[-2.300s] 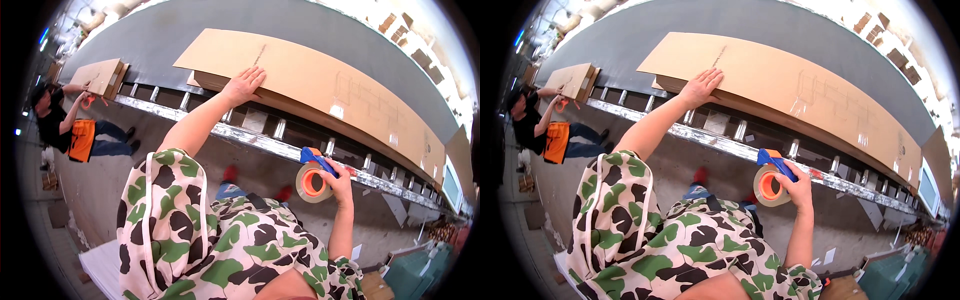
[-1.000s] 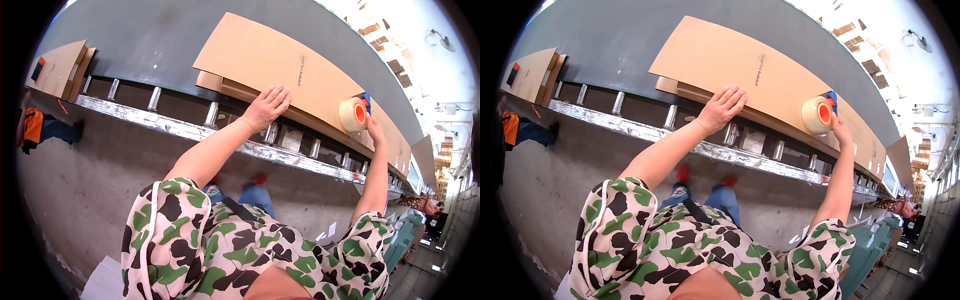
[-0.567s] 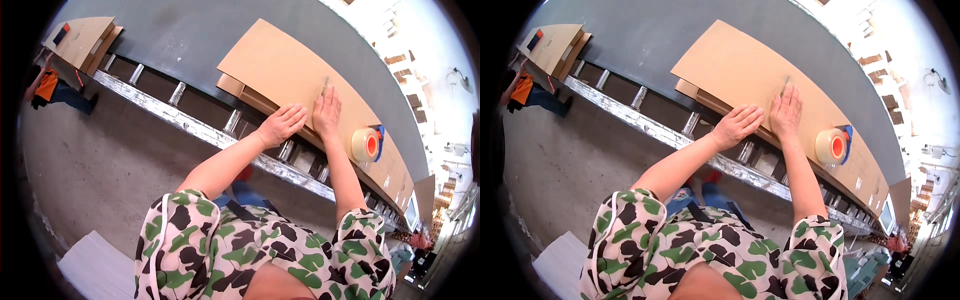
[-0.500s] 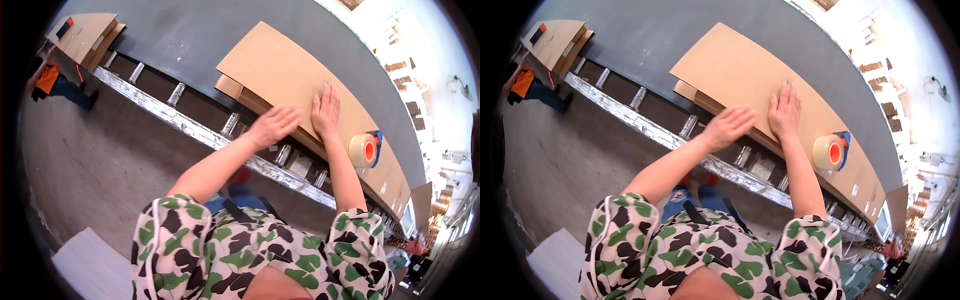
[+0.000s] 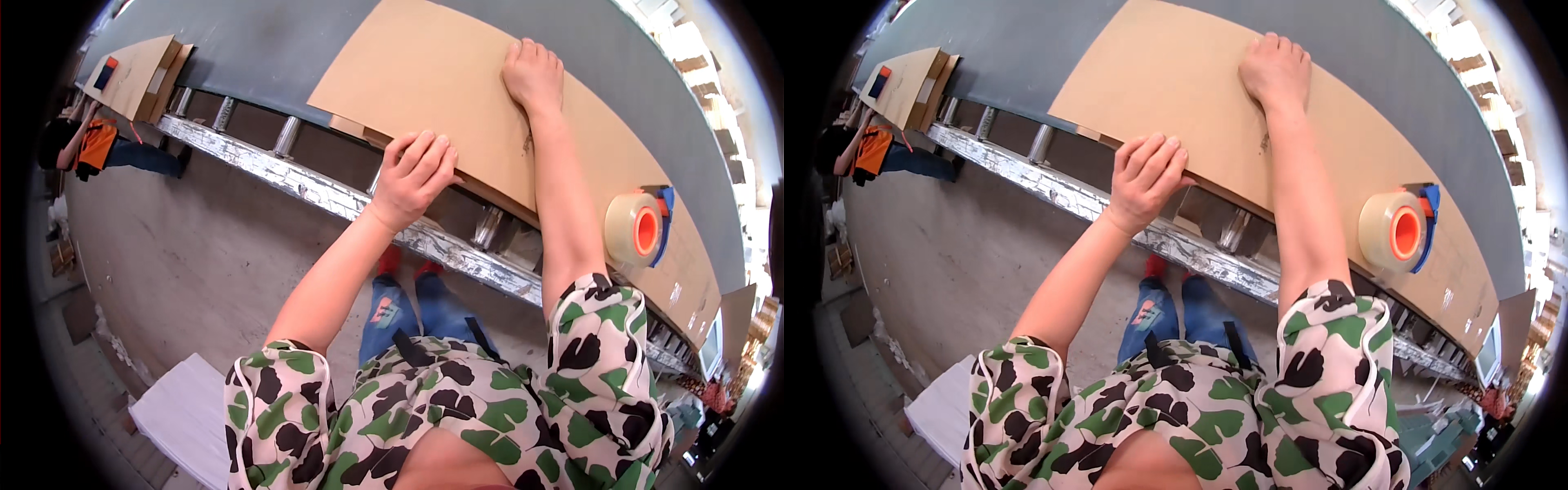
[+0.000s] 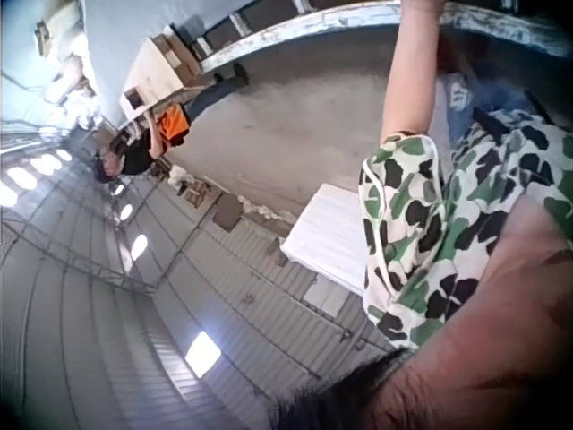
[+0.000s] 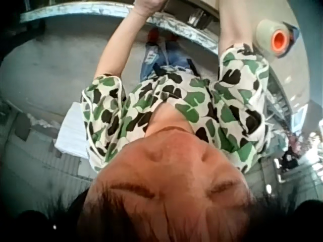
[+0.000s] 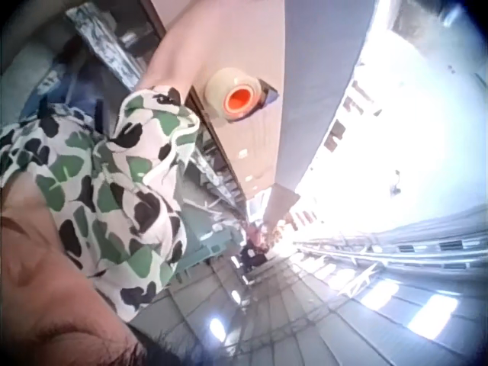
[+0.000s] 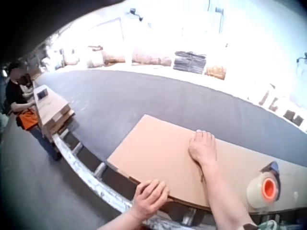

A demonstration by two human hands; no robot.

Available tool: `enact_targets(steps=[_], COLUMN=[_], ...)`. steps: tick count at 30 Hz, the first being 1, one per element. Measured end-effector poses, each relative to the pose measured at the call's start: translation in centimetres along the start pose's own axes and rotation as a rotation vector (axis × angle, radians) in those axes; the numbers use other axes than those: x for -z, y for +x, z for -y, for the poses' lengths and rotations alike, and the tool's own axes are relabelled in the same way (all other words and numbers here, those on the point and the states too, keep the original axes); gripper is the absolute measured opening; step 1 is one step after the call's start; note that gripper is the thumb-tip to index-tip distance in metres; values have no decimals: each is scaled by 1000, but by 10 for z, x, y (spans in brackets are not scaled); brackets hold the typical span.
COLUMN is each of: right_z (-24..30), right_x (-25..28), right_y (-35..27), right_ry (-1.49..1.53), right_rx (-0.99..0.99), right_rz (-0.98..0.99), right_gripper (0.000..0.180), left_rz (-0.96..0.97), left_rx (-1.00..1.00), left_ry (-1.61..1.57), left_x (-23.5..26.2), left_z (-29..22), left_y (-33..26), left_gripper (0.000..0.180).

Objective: The person retrieves foam sheets from the floor, places them inside a cardboard box on the packaging line, folds the box shut, and seals it using a tape dispenser.

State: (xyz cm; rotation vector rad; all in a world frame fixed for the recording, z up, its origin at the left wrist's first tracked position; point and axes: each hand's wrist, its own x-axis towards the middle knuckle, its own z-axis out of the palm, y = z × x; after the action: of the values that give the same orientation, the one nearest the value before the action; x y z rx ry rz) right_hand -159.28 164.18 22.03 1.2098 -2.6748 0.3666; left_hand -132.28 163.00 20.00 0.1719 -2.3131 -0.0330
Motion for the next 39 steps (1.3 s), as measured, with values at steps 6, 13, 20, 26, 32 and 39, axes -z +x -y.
enact_targets(steps=[6,13,20,26,32,39], right_z=[10,5,-7,-107,-174,-45], right_x=[2,62,70,194,195,176], right_y=[-35,-148,-151,-183,-182,-252], right_ry=[52,-39,382,167,589,973], right_rx=[167,91,214,-275,-834,-1149], right_rz=[-162,-252,-424,-509,636,81], right_gripper=[43,45,38,44,56,39], left_rz=[52,337,616,495,374,272], left_rx=[21,-44,-421,-425,-447,-419], left_ry=[13,65,-16,17,-88,-100], left_x=[6,32,1,15,-2,1], left_z=[0,10,4,30,31,58], left_y=[-4,11,52,31,29,5], left_gripper=[36,52,79,74,73,61])
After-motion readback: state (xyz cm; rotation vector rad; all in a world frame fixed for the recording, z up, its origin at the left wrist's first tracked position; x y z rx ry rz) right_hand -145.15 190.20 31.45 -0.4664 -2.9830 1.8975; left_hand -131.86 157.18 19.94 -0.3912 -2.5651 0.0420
